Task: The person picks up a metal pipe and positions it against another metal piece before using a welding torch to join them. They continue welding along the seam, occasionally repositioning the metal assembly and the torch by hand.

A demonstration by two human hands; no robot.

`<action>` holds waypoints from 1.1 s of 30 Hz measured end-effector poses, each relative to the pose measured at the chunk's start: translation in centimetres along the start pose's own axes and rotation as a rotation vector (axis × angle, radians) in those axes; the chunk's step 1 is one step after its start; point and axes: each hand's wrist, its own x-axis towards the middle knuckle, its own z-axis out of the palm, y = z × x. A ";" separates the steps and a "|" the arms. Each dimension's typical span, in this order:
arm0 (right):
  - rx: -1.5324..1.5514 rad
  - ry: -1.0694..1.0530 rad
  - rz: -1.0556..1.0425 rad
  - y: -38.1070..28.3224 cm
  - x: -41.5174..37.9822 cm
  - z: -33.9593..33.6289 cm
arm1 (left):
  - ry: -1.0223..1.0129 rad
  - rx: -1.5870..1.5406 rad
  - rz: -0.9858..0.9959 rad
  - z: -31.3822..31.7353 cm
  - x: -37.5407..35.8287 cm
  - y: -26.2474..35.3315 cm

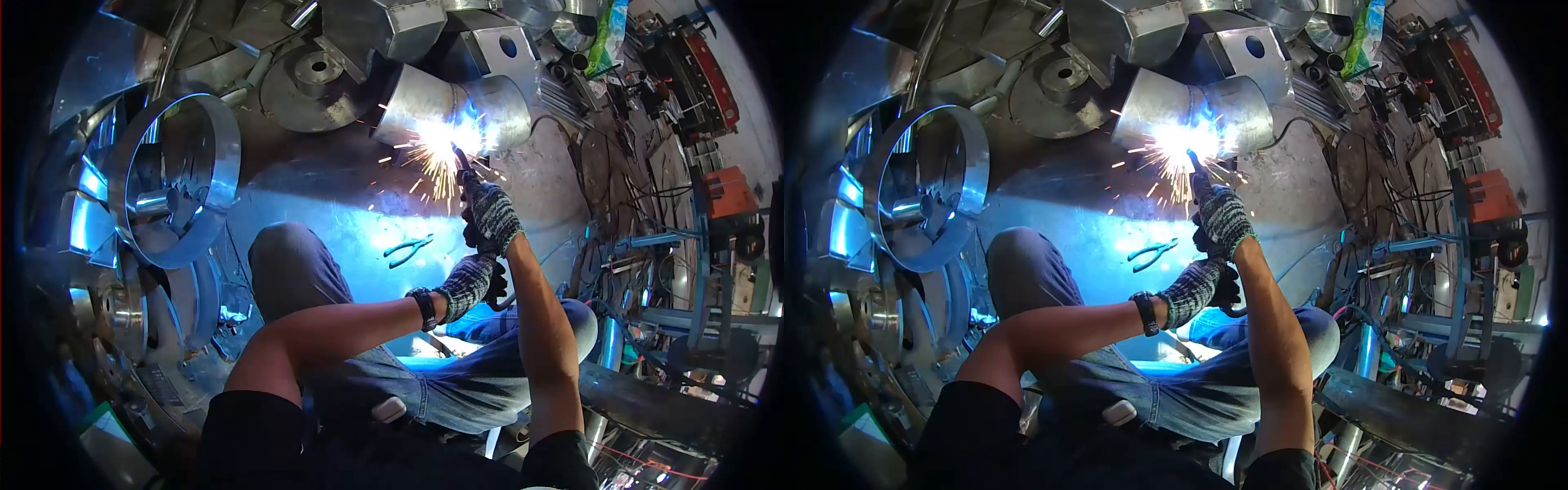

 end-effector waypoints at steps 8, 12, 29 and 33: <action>0.566 0.099 0.217 4.4 -1.8 3.8 | 0.061 0.165 0.018 1.1 -1.0 1.3; 0.761 0.010 0.973 -4.8 2.0 -6.0 | 0.051 0.376 0.066 0.4 0.4 1.4; 0.434 0.385 0.912 0.4 -3.6 -22.1 | 1.069 0.972 1.121 -13.8 7.3 23.9; 0.481 0.464 0.989 1.5 -4.2 -23.7 | 1.294 1.262 0.912 -13.6 9.5 26.5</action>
